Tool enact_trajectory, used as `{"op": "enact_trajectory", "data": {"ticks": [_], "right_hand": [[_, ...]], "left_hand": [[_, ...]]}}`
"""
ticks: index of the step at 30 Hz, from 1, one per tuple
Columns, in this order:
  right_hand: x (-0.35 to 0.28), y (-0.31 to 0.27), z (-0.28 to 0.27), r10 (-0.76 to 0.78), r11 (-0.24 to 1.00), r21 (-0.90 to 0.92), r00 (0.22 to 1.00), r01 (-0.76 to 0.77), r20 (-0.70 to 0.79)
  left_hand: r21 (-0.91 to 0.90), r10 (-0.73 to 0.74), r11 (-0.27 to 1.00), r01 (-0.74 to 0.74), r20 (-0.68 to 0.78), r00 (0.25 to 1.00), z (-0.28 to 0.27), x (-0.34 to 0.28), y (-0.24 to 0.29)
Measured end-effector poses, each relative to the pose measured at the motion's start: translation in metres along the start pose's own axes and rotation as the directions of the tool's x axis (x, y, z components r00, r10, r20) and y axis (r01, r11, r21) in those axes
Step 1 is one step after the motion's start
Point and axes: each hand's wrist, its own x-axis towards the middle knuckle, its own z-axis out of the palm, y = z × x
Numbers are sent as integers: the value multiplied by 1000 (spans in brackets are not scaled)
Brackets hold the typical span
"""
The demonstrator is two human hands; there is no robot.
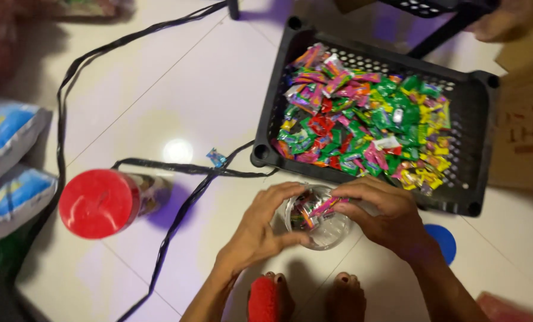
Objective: The person sorts individual candy packets from a crate into a plastic container by hand, placing them one by one and pressing them down to fit.
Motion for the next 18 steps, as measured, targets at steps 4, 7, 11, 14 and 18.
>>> {"op": "enact_trajectory", "data": {"ticks": [4,7,11,14,18], "right_hand": [[12,0,-3,-155,984,-72,980,165,123],[18,5,0,-268,956,-70,945,285,188],[19,8,2,-242,962,-82,950,262,198],[18,14,2,-240,963,-77,951,259,197],[22,20,4,-273,958,-28,935,286,225]], "left_hand": [[-18,-97,995,98,24,995,31,-29,-17],[20,-148,988,150,-84,985,65,-42,-28],[41,-133,988,150,-278,951,107,-51,-50],[84,-104,986,141,-344,933,118,-52,-52],[75,-121,983,166,-410,904,122,-43,-52]]}}
